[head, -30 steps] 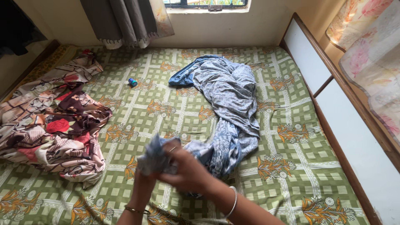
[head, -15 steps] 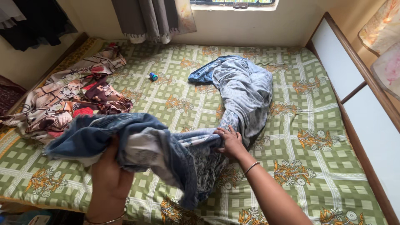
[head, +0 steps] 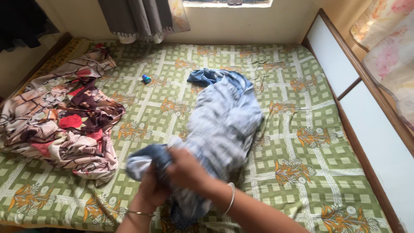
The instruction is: The person picks up a pillow, a shirt, and a bedsheet from a bed and folds them by hand, placing the items back on the bed.
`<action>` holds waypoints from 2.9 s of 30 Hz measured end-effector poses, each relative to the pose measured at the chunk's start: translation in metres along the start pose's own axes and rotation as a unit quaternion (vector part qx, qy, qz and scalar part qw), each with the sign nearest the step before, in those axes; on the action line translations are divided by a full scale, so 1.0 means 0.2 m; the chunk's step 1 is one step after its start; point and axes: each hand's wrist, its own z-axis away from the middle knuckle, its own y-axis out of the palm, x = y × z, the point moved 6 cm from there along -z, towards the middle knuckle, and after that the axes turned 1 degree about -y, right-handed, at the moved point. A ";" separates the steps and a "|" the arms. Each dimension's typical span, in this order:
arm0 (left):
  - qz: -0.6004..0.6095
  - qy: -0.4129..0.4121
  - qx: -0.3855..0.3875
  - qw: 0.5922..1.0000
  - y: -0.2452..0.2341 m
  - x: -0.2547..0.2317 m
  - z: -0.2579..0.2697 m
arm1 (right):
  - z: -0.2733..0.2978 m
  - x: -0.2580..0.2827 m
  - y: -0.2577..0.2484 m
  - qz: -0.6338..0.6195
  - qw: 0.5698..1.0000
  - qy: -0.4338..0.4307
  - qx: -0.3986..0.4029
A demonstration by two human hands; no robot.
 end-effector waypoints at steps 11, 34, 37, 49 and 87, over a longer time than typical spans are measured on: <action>-0.095 0.034 -0.052 0.993 -0.28 -0.10 -0.01 | -0.02 -0.48 -0.17 -0.091 0.979 0.146 0.110; -0.194 0.316 -0.140 0.918 -0.34 -0.62 0.86 | -0.24 -0.50 0.14 0.005 0.971 0.127 -0.204; -0.521 0.188 -0.209 0.806 -0.33 -0.51 0.62 | -0.26 0.08 0.21 -0.162 0.980 0.037 -0.112; -0.221 0.625 -0.311 0.681 -0.31 -0.65 0.75 | -0.13 0.85 0.18 -0.078 0.947 -0.308 0.053; 0.227 0.649 -0.500 0.527 -0.64 0.81 3.00 | 0.90 0.90 1.42 -0.451 0.718 0.125 0.515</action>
